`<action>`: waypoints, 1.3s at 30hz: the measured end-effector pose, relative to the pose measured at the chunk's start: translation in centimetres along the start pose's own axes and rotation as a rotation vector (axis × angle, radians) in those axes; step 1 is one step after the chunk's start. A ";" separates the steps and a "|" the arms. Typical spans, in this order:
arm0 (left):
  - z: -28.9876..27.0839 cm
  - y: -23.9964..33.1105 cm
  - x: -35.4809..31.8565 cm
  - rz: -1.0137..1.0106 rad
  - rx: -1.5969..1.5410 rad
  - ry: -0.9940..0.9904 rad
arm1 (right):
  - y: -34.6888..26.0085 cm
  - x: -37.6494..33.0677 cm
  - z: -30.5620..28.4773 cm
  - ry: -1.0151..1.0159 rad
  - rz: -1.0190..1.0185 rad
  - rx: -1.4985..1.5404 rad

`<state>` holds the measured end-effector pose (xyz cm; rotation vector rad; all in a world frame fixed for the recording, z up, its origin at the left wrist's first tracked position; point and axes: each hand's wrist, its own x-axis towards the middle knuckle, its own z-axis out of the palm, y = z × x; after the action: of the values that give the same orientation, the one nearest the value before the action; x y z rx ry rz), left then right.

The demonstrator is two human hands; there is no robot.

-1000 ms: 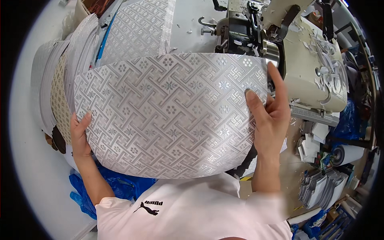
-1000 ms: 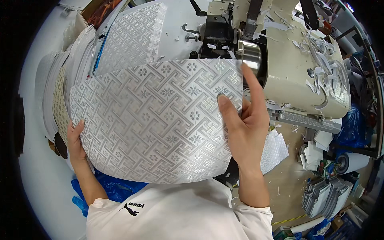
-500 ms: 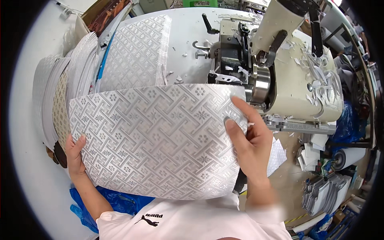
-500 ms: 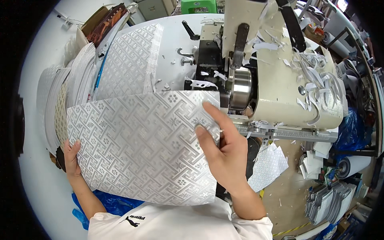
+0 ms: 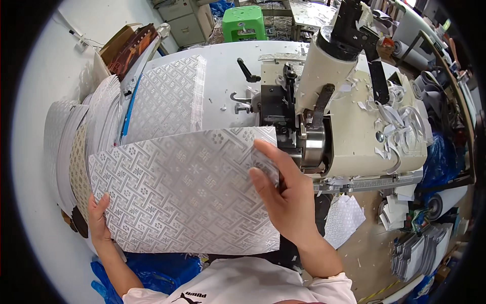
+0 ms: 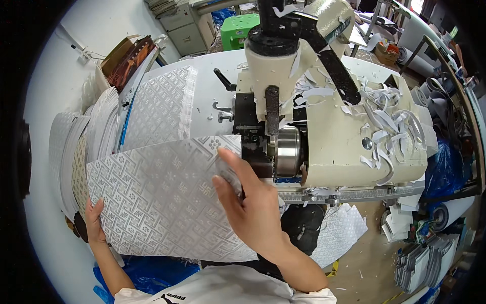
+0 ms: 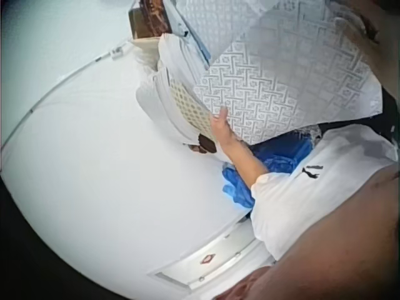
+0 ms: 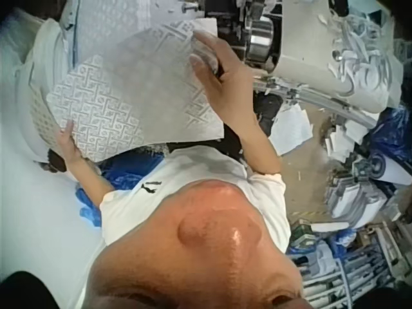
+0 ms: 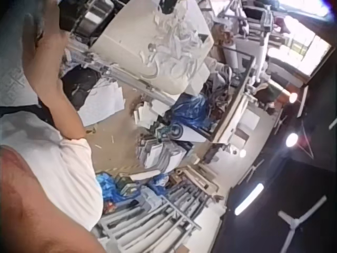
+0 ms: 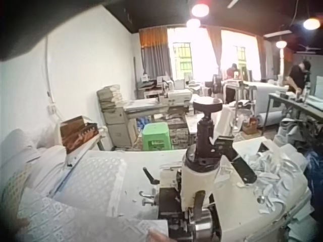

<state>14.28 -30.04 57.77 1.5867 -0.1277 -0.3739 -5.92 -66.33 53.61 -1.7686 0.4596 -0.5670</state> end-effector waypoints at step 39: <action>14.3 -3.7 0.5 -0.095 0.069 -0.347 | 2.9 -2.4 -17.6 0.345 0.183 0.033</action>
<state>9.76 -43.56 53.92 1.5875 -0.3343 -0.7245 -18.38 -79.36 54.35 -1.5801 0.8375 -0.7475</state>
